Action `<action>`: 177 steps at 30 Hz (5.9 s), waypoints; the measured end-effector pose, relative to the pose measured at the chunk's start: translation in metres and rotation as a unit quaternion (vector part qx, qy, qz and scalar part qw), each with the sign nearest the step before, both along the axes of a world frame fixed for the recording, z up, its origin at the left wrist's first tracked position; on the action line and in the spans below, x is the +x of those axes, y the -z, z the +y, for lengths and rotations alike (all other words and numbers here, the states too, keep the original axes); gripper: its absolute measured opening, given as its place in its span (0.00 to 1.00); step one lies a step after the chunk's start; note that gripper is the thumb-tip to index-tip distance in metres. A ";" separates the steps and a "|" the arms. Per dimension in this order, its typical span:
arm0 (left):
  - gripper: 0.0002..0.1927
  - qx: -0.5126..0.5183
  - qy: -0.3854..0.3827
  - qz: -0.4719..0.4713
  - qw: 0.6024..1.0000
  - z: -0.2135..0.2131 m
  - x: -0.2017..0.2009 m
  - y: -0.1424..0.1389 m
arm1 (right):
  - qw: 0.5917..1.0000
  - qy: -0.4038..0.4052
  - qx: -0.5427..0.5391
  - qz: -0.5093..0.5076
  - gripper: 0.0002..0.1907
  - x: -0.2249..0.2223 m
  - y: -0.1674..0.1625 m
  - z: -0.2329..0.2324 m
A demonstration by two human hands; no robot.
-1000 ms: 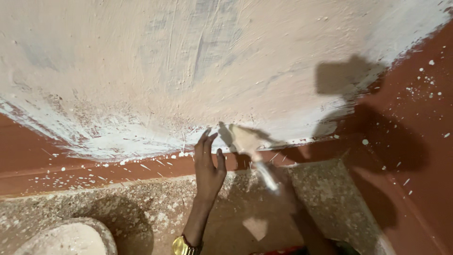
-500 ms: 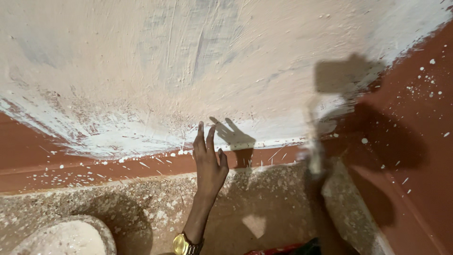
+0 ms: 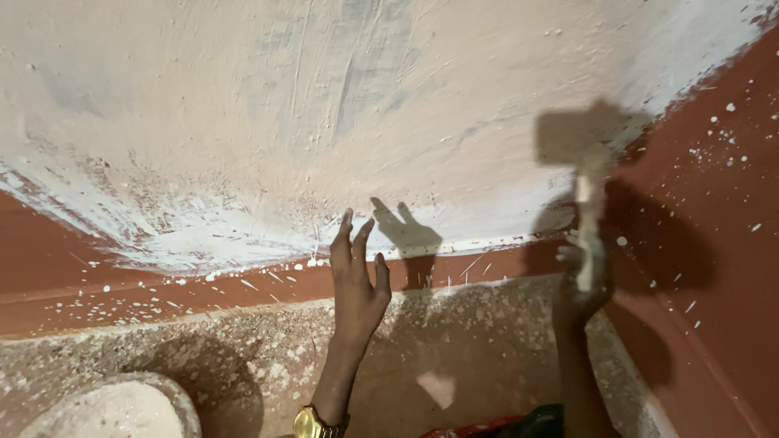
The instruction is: The person repeatedly scoops white plaster from a bucket on the floor and applies it to a reddish-brown wall using a trowel. The person spreads the plaster in broad strokes, gradually covering more of the wall surface.
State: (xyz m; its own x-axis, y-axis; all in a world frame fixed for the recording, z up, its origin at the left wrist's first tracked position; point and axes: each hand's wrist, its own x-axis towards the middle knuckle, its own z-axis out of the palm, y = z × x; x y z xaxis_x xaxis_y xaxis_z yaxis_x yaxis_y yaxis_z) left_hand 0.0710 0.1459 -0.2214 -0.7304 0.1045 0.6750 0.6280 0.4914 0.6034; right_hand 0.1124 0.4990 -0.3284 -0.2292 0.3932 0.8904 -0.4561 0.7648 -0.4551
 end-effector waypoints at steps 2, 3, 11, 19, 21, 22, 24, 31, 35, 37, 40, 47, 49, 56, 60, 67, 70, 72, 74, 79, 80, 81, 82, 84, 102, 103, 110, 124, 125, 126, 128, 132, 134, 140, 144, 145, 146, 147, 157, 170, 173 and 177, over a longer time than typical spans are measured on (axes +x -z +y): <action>0.27 -0.002 0.004 -0.005 1.000 0.003 0.000 0.000 | 1.000 -0.002 -0.012 0.014 0.17 0.002 -0.003 0.002; 0.27 -0.003 0.004 -0.005 1.000 0.004 0.000 0.001 | 0.999 -0.014 -0.023 0.019 0.17 0.002 -0.002 -0.004; 0.29 -0.011 -0.006 -0.012 1.000 0.003 -0.003 0.006 | 0.921 -0.274 0.085 -0.263 0.18 -0.001 0.052 -0.108; 0.30 -0.012 -0.028 0.008 1.000 0.001 -0.006 0.009 | 0.979 -0.163 -0.052 -0.112 0.18 -0.007 0.021 -0.043; 0.29 0.004 -0.012 0.006 1.000 0.004 -0.005 0.010 | 0.997 -0.053 -0.044 -0.039 0.18 -0.001 0.006 -0.016; 0.29 0.013 -0.005 0.004 1.000 0.006 -0.004 0.010 | 0.999 -0.011 -0.038 -0.014 0.18 0.000 -0.001 -0.005; 0.29 0.006 -0.005 0.003 1.000 0.009 -0.005 0.010 | 0.999 0.038 -0.034 0.010 0.18 0.004 -0.007 0.005; 0.31 -0.015 -0.035 0.019 0.999 0.010 -0.003 0.008 | 0.974 -0.178 -0.001 -0.143 0.18 -0.008 0.022 -0.069; 0.33 -0.024 -0.056 0.024 0.998 0.005 -0.004 0.008 | 0.935 -0.228 0.136 -0.233 0.18 -0.004 0.044 -0.106; 0.33 -0.025 -0.056 0.016 0.998 0.003 -0.004 0.009 | 0.937 -0.237 0.113 -0.231 0.18 -0.006 0.044 -0.101; 0.32 -0.015 -0.051 0.016 0.998 0.003 -0.005 0.011 | 0.962 -0.219 -0.025 -0.159 0.18 -0.014 0.032 -0.068; 0.32 -0.025 -0.038 0.003 0.999 0.013 -0.008 0.019 | 0.998 0.041 -0.042 0.011 0.18 0.001 0.000 -0.008; 0.33 -0.032 -0.034 0.001 0.999 0.015 -0.009 0.020 | 0.999 0.016 -0.036 -0.001 0.18 -0.001 0.002 -0.018; 0.33 -0.026 -0.047 0.013 0.998 0.009 -0.009 0.018 | 0.947 -0.218 0.105 -0.210 0.18 -0.002 0.040 -0.098; 0.33 -0.018 -0.046 0.006 0.999 0.004 -0.008 0.014 | 0.936 -0.234 0.127 -0.230 0.19 -0.004 0.045 -0.099; 0.31 -0.016 -0.037 0.008 0.999 0.010 -0.007 0.015 | 0.999 0.004 -0.043 -0.009 0.19 -0.007 0.007 -0.025; 0.32 -0.014 -0.028 0.010 0.999 0.012 -0.008 0.017 | 0.997 0.058 -0.046 0.023 0.19 -0.003 -0.002 -0.015; 0.31 -0.018 -0.031 0.007 0.999 0.014 -0.009 0.018 | 0.999 0.030 -0.040 0.009 0.19 -0.003 0.001 -0.025; 0.31 -0.018 -0.030 0.005 0.999 0.014 -0.009 0.019 | 0.998 -0.041 -0.023 -0.034 0.19 -0.008 0.011 -0.049; 0.31 -0.024 -0.044 0.008 0.999 0.010 -0.011 0.021 | 0.949 -0.216 0.096 -0.206 0.20 -0.007 0.048 -0.109; 0.31 -0.019 -0.042 0.007 0.999 0.009 -0.010 0.021 | 0.937 -0.236 0.122 -0.229 0.20 -0.007 0.055 -0.115; 0.31 -0.014 -0.041 0.007 0.999 0.008 -0.010 0.021 | 0.926 -0.246 0.146 -0.246 0.20 -0.007 0.061 -0.117; 0.31 -0.010 -0.039 0.008 0.999 0.007 -0.010 0.020 | 0.924 -0.254 0.137 -0.249 0.20 -0.009 0.065 -0.114; 0.31 -0.012 -0.044 0.010 0.999 0.006 -0.011 0.020 | 0.927 -0.269 0.103 -0.240 0.20 -0.016 0.067 -0.098; 0.31 -0.013 -0.028 0.003 1.000 0.013 -0.011 0.025 | 0.964 -0.192 0.057 -0.173 0.19 -0.008 0.039 -0.105; 0.31 -0.012 -0.029 0.005 0.999 0.012 -0.012 0.026 | 0.952 -0.213 0.091 -0.201 0.19 -0.004 0.045 -0.114; 0.31 -0.034 -0.060 -0.015 0.998 0.007 -0.019 0.033 | 0.944 -0.268 0.018 -0.190 0.21 -0.015 0.047 -0.105; 0.33 -0.005 -0.043 -0.035 0.998 0.011 -0.017 0.028 | 0.979 -0.164 0.027 -0.115 0.25 -0.017 0.027 -0.095; 0.32 -0.005 -0.046 -0.031 0.998 0.009 -0.016 0.028 | 0.967 -0.196 0.058 -0.151 0.25 -0.016 0.034 -0.107; 0.32 -0.005 -0.049 -0.024 0.998 0.008 -0.017 0.027 | 0.953 -0.219 0.099 -0.186 0.26 -0.013 0.039 -0.117; 0.31 -0.004 -0.053 -0.020 0.998 0.006 -0.017 0.026 | 0.937 -0.248 0.126 -0.212 0.26 -0.012 0.047 -0.125; 0.31 0.001 -0.057 -0.021 0.998 0.003 -0.018 0.025 | 0.930 -0.311 0.031 -0.192 0.27 -0.017 0.045 -0.106; 0.31 0.004 -0.056 -0.024 0.998 0.003 -0.018 0.024 | 0.922 -0.354 -0.110 -0.113 0.28 -0.020 0.033 -0.081; 0.30 0.023 -0.049 -0.012 0.998 0.001 -0.017 0.017 | 0.985 -0.058 -0.157 0.050 0.24 -0.018 -0.038 -0.008; 0.29 0.035 -0.043 -0.006 0.998 0.000 -0.015 0.012 | 0.995 0.010 -0.078 0.060 0.23 -0.037 -0.045 -0.011; 0.29 0.034 -0.042 -0.006 0.998 -0.001 -0.015 0.012 | 0.997 -0.043 -0.061 0.021 0.23 -0.040 -0.033 -0.025; 0.29 0.035 -0.046 -0.005 0.998 -0.002 -0.016 0.012 | 0.994 -0.098 -0.041 -0.012 0.23 -0.042 -0.018 -0.043; 0.29 0.037 -0.051 -0.007 0.998 -0.002 -0.017 0.012 | 0.986 -0.153 -0.018 -0.055 0.23 -0.044 -0.003 -0.059; 0.28 0.039 -0.084 0.021 0.995 0.002 -0.018 0.023 | 0.920 -0.322 0.055 -0.217 0.21 -0.031 0.060 -0.074; 0.30 0.044 -0.047 0.009 0.998 0.015 -0.011 0.022 | 0.984 -0.158 -0.003 -0.080 0.19 -0.026 0.024 -0.056; 0.30 0.035 -0.060 0.015 0.997 0.012 -0.012 0.022 | 0.940 -0.290 0.051 -0.175 0.19 -0.027 0.047 -0.102; 0.30 0.042 -0.071 0.025 0.996 0.006 -0.015 0.019 | 0.896 -0.368 0.074 -0.236 0.18 -0.023 0.058 -0.109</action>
